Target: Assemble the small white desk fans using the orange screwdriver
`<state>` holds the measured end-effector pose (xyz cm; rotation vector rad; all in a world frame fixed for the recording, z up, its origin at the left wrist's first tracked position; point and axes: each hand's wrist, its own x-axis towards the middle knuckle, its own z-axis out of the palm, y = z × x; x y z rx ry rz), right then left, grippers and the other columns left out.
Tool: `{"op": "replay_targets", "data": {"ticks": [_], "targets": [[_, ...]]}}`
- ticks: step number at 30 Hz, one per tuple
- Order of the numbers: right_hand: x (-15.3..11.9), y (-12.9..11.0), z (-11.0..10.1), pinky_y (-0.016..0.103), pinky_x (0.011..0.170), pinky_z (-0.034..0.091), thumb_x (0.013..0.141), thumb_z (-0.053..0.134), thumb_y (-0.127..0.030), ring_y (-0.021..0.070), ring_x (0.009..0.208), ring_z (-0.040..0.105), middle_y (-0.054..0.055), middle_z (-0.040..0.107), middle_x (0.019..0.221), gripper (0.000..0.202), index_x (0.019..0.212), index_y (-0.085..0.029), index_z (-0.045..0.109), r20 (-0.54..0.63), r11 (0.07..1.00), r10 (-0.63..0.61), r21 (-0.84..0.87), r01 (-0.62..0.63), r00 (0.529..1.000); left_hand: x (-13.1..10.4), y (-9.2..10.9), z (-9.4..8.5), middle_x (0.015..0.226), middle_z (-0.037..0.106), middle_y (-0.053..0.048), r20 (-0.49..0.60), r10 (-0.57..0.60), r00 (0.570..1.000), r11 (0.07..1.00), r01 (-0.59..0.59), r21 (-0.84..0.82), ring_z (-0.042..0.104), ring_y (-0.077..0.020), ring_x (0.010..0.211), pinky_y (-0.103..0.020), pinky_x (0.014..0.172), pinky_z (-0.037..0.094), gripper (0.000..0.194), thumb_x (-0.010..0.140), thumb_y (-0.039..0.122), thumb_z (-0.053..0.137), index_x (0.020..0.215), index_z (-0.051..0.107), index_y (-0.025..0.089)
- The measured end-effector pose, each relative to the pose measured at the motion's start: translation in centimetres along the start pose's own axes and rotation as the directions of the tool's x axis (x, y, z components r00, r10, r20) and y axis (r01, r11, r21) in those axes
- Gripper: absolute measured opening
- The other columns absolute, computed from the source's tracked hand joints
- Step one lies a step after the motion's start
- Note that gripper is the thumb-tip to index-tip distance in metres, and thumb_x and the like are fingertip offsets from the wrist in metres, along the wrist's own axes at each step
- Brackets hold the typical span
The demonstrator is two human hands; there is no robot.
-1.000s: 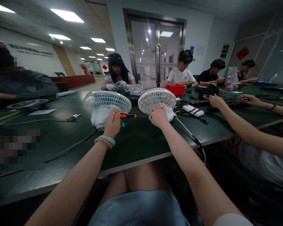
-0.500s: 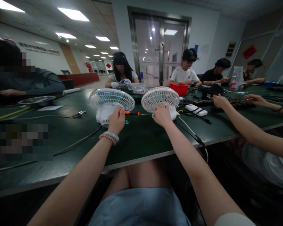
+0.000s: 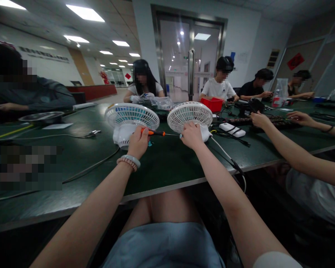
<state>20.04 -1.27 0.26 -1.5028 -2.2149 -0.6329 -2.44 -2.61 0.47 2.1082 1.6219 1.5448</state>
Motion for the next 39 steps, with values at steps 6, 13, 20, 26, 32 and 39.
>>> {"op": "replay_targets", "data": {"ticks": [6, 13, 20, 26, 32, 39], "targets": [[0.06, -0.02, -0.17, 0.043, 0.082, 0.027, 0.081, 0.049, -0.036, 0.0274, 0.103, 0.038, 0.010, 0.055, 0.107, 0.027, 0.088, -0.021, 0.069, 0.029, 1.000, 0.000, -0.011, 0.001, 1.000, -0.03, -0.39, 0.33, 0.067, 0.055, -0.001, 0.004, -0.019, 1.000, 0.989, 0.019, -0.143, 0.049, -0.0132, 0.055, -0.028, 0.058, 0.040, 0.028, 0.083, 0.027, 0.031, 0.101, 0.051, 0.018], [-0.05, -0.04, -0.06, 0.043, 0.082, 0.027, 0.081, 0.049, -0.036, 0.0275, 0.102, 0.038, 0.010, 0.055, 0.106, 0.026, 0.087, -0.020, 0.070, 0.019, 1.000, 0.004, -0.001, -0.004, 1.000, -0.22, 0.08, 0.09, 0.067, 0.056, -0.002, -0.035, 0.036, 0.999, 0.999, -0.036, 0.000, 0.054, -0.0162, 0.062, -0.030, 0.063, 0.040, 0.029, 0.087, 0.036, 0.033, 0.101, 0.050, 0.019], [-0.07, -0.14, -0.03, 0.042, 0.081, 0.028, 0.080, 0.050, -0.036, 0.0268, 0.102, 0.039, 0.010, 0.056, 0.105, 0.025, 0.085, -0.021, 0.070, 0.018, 1.000, 0.007, 0.009, -0.008, 1.000, 0.03, -0.19, 0.10, 0.067, 0.056, -0.004, -0.042, 0.015, 0.999, 0.993, -0.010, 0.119, 0.053, -0.0189, 0.062, -0.031, 0.061, 0.038, 0.032, 0.088, 0.043, 0.030, 0.091, 0.051, 0.018], [-0.03, -0.20, -0.01, 0.042, 0.081, 0.028, 0.080, 0.051, -0.036, 0.0275, 0.102, 0.039, 0.010, 0.056, 0.105, 0.025, 0.085, -0.021, 0.070, 0.015, 1.000, 0.005, 0.010, -0.006, 1.000, 0.03, -0.40, 0.13, 0.069, 0.056, -0.005, -0.023, -0.011, 1.000, 0.997, 0.013, 0.075, 0.053, -0.0193, 0.063, -0.032, 0.060, 0.038, 0.030, 0.088, 0.043, 0.030, 0.090, 0.049, 0.019], [-0.04, -0.15, 0.03, 0.043, 0.082, 0.028, 0.080, 0.051, -0.035, 0.0271, 0.102, 0.039, 0.010, 0.056, 0.106, 0.024, 0.083, -0.020, 0.070, 0.012, 1.000, 0.004, 0.025, -0.004, 1.000, -0.02, -0.60, 0.37, 0.064, 0.053, 0.000, 0.024, -0.032, 0.999, 0.993, 0.035, -0.115, 0.052, -0.0148, 0.058, -0.028, 0.057, 0.039, 0.022, 0.086, 0.033, 0.032, 0.095, 0.048, 0.020], [-0.12, -0.18, -0.06, 0.043, 0.083, 0.028, 0.080, 0.050, -0.034, 0.0276, 0.102, 0.039, 0.010, 0.056, 0.106, 0.025, 0.084, -0.020, 0.070, 0.006, 1.000, 0.008, 0.027, -0.008, 1.000, -0.21, -0.35, 0.12, 0.051, 0.046, 0.003, 0.033, -0.028, 0.999, 0.987, 0.033, -0.155, 0.045, -0.0112, 0.046, -0.024, 0.047, 0.034, 0.023, 0.086, 0.033, 0.030, 0.086, 0.048, 0.019]]}}
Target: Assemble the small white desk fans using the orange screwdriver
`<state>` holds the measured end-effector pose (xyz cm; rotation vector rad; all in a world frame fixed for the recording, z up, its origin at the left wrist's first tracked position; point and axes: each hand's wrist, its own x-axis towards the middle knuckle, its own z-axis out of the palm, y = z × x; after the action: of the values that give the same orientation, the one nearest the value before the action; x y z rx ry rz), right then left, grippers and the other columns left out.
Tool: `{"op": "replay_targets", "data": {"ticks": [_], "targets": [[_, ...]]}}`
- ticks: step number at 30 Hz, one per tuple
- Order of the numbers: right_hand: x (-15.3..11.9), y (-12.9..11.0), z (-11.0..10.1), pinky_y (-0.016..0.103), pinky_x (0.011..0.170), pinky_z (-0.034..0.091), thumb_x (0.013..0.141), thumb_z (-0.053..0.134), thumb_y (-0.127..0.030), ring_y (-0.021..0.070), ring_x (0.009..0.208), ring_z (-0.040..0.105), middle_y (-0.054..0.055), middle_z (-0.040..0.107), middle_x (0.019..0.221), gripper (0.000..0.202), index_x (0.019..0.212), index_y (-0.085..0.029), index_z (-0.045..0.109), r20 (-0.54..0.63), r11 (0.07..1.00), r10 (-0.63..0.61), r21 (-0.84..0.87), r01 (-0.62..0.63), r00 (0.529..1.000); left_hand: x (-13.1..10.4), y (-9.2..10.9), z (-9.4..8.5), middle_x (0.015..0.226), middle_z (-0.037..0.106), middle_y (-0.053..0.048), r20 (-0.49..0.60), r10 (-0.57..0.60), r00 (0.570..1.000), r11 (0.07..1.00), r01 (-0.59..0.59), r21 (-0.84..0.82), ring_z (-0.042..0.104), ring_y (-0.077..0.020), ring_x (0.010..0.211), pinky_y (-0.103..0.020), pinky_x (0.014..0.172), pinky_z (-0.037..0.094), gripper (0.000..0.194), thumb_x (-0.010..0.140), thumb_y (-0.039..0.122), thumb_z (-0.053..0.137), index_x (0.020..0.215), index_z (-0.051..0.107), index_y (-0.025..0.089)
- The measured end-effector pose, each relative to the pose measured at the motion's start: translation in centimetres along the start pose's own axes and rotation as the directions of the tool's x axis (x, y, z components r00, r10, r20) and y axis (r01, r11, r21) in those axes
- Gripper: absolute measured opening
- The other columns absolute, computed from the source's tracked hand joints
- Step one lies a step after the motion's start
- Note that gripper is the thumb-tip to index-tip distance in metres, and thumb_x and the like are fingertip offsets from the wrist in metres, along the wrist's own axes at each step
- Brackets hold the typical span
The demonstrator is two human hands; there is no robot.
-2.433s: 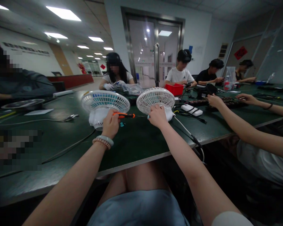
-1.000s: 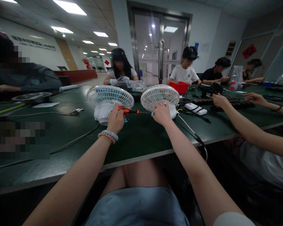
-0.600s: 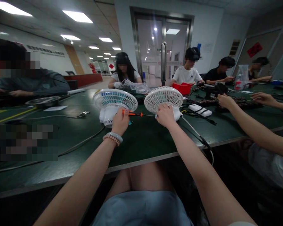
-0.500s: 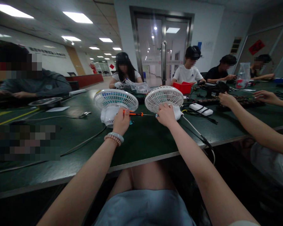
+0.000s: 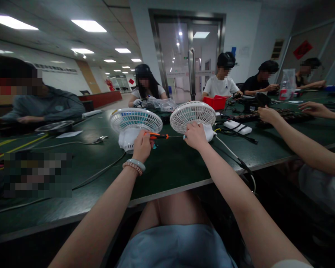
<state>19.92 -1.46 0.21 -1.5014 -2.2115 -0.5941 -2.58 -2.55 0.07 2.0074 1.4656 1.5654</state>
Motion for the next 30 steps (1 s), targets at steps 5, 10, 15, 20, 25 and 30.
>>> {"op": "replay_targets", "data": {"ticks": [5, 10, 15, 20, 25, 30], "targets": [[0.0, 0.1, -0.1, 0.044, 0.084, 0.026, 0.081, 0.050, -0.034, 0.0278, 0.104, 0.039, 0.010, 0.056, 0.107, 0.025, 0.085, -0.020, 0.070, 0.012, 1.000, 0.004, 0.007, -0.004, 1.000, 0.1, 0.3, -0.1, 0.052, 0.047, 0.002, -0.017, 0.041, 0.999, 0.995, -0.039, 0.094, 0.045, -0.0107, 0.047, -0.024, 0.048, 0.033, 0.031, 0.089, 0.043, 0.029, 0.075, 0.044, 0.019], [0.0, 0.1, -0.1, 0.043, 0.083, 0.027, 0.080, 0.050, -0.034, 0.0283, 0.104, 0.038, 0.010, 0.056, 0.106, 0.025, 0.085, -0.020, 0.070, 0.016, 1.000, 0.000, 0.010, 0.000, 1.000, 0.2, 0.4, 0.1, 0.056, 0.048, 0.002, -0.072, 0.110, 0.991, 0.985, -0.099, 0.142, 0.046, -0.0108, 0.051, -0.024, 0.051, 0.033, 0.031, 0.089, 0.043, 0.030, 0.080, 0.048, 0.019], [-0.1, 0.2, -0.3, 0.043, 0.084, 0.026, 0.081, 0.050, -0.034, 0.0281, 0.104, 0.038, 0.010, 0.056, 0.108, 0.026, 0.088, -0.020, 0.070, 0.017, 1.000, -0.008, 0.007, 0.008, 1.000, 0.3, 0.1, 0.3, 0.060, 0.048, 0.002, -0.085, 0.156, 0.984, 0.981, -0.144, 0.129, 0.047, -0.0106, 0.054, -0.023, 0.053, 0.035, 0.028, 0.088, 0.042, 0.034, 0.089, 0.052, 0.020], [-0.1, 0.3, -0.2, 0.043, 0.083, 0.027, 0.080, 0.050, -0.034, 0.0286, 0.104, 0.038, 0.011, 0.055, 0.109, 0.026, 0.088, -0.019, 0.070, 0.016, 1.000, -0.005, 0.006, 0.005, 1.000, 0.4, -0.4, 0.6, 0.061, 0.049, 0.001, -0.105, 0.146, 0.984, 0.986, -0.137, 0.094, 0.047, -0.0105, 0.052, -0.024, 0.051, 0.034, 0.034, 0.089, 0.044, 0.031, 0.087, 0.053, 0.019], [0.0, 0.4, -0.1, 0.044, 0.083, 0.027, 0.080, 0.051, -0.033, 0.0285, 0.103, 0.038, 0.011, 0.056, 0.107, 0.025, 0.087, -0.019, 0.070, 0.012, 1.000, -0.010, 0.017, 0.009, 1.000, 0.6, -0.7, 0.8, 0.063, 0.050, 0.000, -0.119, 0.135, 0.984, 0.990, -0.128, 0.065, 0.046, -0.0105, 0.052, -0.025, 0.051, 0.034, 0.037, 0.089, 0.046, 0.029, 0.088, 0.053, 0.018], [0.0, 0.5, -0.1, 0.044, 0.083, 0.027, 0.080, 0.050, -0.033, 0.0286, 0.104, 0.038, 0.010, 0.056, 0.107, 0.025, 0.087, -0.019, 0.070, -0.006, 1.000, -0.018, 0.014, 0.019, 1.000, 0.6, -0.8, 1.0, 0.059, 0.048, 0.002, -0.124, 0.093, 0.988, 0.996, -0.092, 0.014, 0.045, -0.0100, 0.050, -0.024, 0.051, 0.034, 0.029, 0.088, 0.042, 0.035, 0.084, 0.051, 0.018]]}}
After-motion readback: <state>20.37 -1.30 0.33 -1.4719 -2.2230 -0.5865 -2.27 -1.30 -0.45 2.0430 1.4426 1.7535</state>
